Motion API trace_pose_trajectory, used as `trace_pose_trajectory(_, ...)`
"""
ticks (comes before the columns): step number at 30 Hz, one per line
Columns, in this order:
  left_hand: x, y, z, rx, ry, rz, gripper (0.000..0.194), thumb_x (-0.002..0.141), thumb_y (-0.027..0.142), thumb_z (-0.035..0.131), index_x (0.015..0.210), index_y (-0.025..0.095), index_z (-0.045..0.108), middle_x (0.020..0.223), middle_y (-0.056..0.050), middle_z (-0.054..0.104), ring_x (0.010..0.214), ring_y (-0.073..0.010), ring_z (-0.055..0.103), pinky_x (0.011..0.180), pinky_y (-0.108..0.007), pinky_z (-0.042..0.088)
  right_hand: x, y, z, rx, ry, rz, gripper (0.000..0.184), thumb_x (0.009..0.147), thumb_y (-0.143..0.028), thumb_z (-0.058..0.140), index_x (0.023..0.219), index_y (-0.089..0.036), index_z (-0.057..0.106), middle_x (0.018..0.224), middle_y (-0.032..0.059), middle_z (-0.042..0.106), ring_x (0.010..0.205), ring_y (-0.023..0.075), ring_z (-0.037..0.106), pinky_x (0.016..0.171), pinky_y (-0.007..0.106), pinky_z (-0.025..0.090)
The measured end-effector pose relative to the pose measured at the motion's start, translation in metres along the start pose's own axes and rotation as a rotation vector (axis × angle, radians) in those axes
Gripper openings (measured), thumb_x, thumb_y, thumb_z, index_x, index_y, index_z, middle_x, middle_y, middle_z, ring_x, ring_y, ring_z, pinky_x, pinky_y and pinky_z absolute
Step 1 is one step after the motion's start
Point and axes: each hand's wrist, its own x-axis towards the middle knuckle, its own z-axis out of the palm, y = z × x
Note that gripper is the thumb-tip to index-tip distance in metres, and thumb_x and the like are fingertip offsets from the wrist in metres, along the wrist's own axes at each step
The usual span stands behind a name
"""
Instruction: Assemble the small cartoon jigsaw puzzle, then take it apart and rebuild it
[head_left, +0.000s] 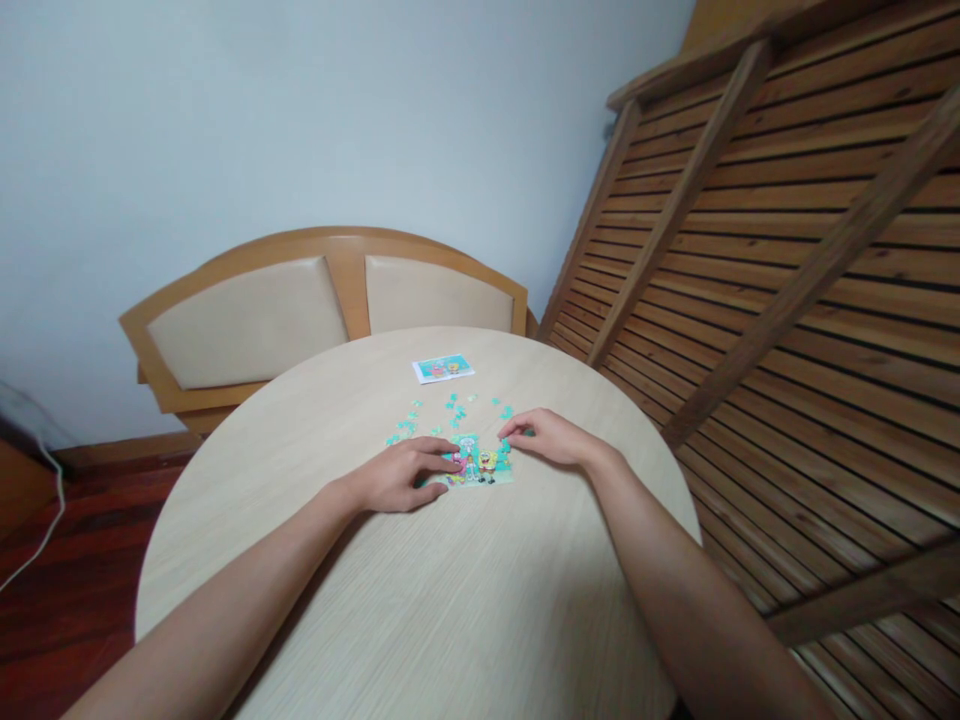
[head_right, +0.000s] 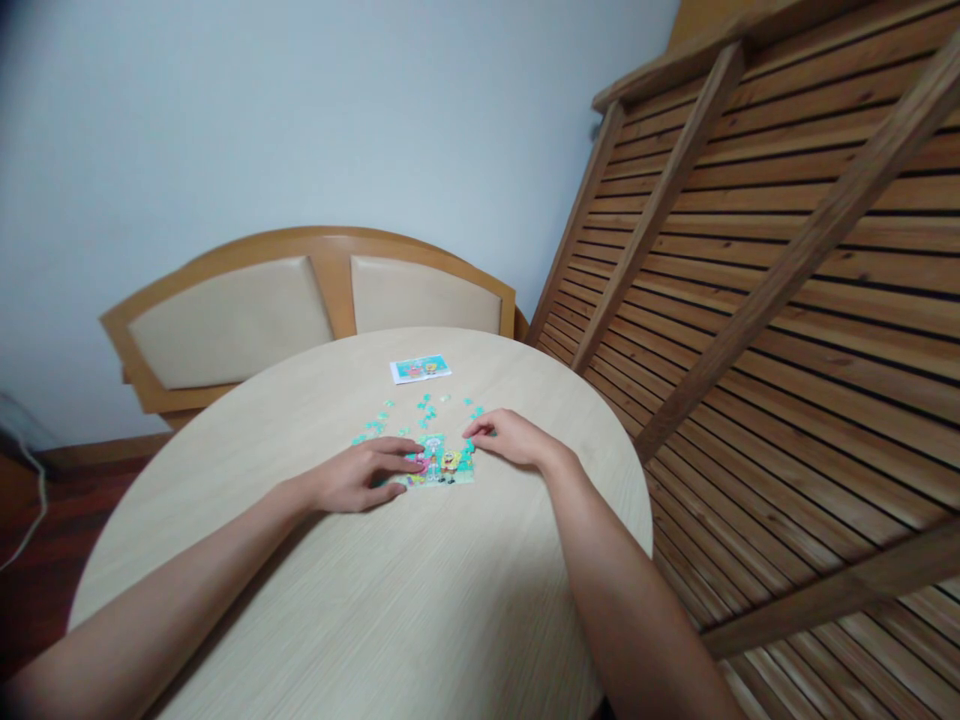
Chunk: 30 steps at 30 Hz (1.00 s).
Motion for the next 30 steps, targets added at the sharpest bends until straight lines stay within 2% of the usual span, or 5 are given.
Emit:
trace_pose_trajectory(7,0.007,0.007,0.005,-0.077,0.066,-0.068,0.043,0.095,0.039,0.059,0.134,0.021,0.059,0.136,-0.012,0.062,0.126,-0.0259,0.057,0.110,-0.042,0.042,0.005,-0.010,0.009,0.063,0.050,-0.023,0.024,0.087,-0.031,0.064,0.101,-0.014,0.073,0.096,0.0089,0.075,0.087,0.0192,0.067,0.083,0.033,0.051)
trace_pose_trajectory(12,0.016,0.017,0.013,-0.211,0.238,-0.286,0.033,0.094,0.043,0.060,0.117,0.021,0.066,0.114,-0.008,0.072,0.103,-0.0232,0.067,0.095,-0.035,0.050,0.014,-0.032,0.030,0.195,0.140,-0.048,0.021,0.082,-0.032,0.067,0.090,-0.014,0.071,0.087,0.0070,0.073,0.082,0.0178,0.065,0.075,0.029,0.051)
trace_pose_trajectory(16,0.020,0.019,0.016,-0.329,0.328,-0.394,0.025,0.094,0.040,0.058,0.101,0.019,0.069,0.101,-0.006,0.074,0.093,-0.0220,0.068,0.089,-0.033,0.050,0.018,-0.044,0.043,0.303,0.120,-0.029,0.023,0.080,-0.036,0.070,0.086,-0.014,0.068,0.084,0.0066,0.072,0.078,0.0166,0.065,0.070,0.027,0.049)
trace_pose_trajectory(21,0.022,0.014,0.016,-0.486,0.412,-0.421,0.027,0.093,0.040,0.057,0.093,0.016,0.069,0.091,-0.007,0.075,0.085,-0.0207,0.068,0.083,-0.032,0.052,0.020,-0.042,0.052,0.386,0.071,0.011,0.032,0.075,-0.043,0.076,0.085,-0.015,0.064,0.076,0.0036,0.069,0.072,0.0149,0.063,0.063,0.024,0.044)
trace_pose_trajectory(30,0.021,0.011,0.020,-0.567,0.427,-0.444,0.032,0.090,0.045,0.059,0.093,0.015,0.069,0.088,-0.007,0.073,0.080,-0.0192,0.067,0.073,-0.030,0.053,0.021,-0.043,0.057,0.394,0.014,-0.001,0.039,0.075,-0.051,0.075,0.084,-0.016,0.063,0.071,0.0007,0.065,0.065,0.0124,0.058,0.060,0.024,0.041)
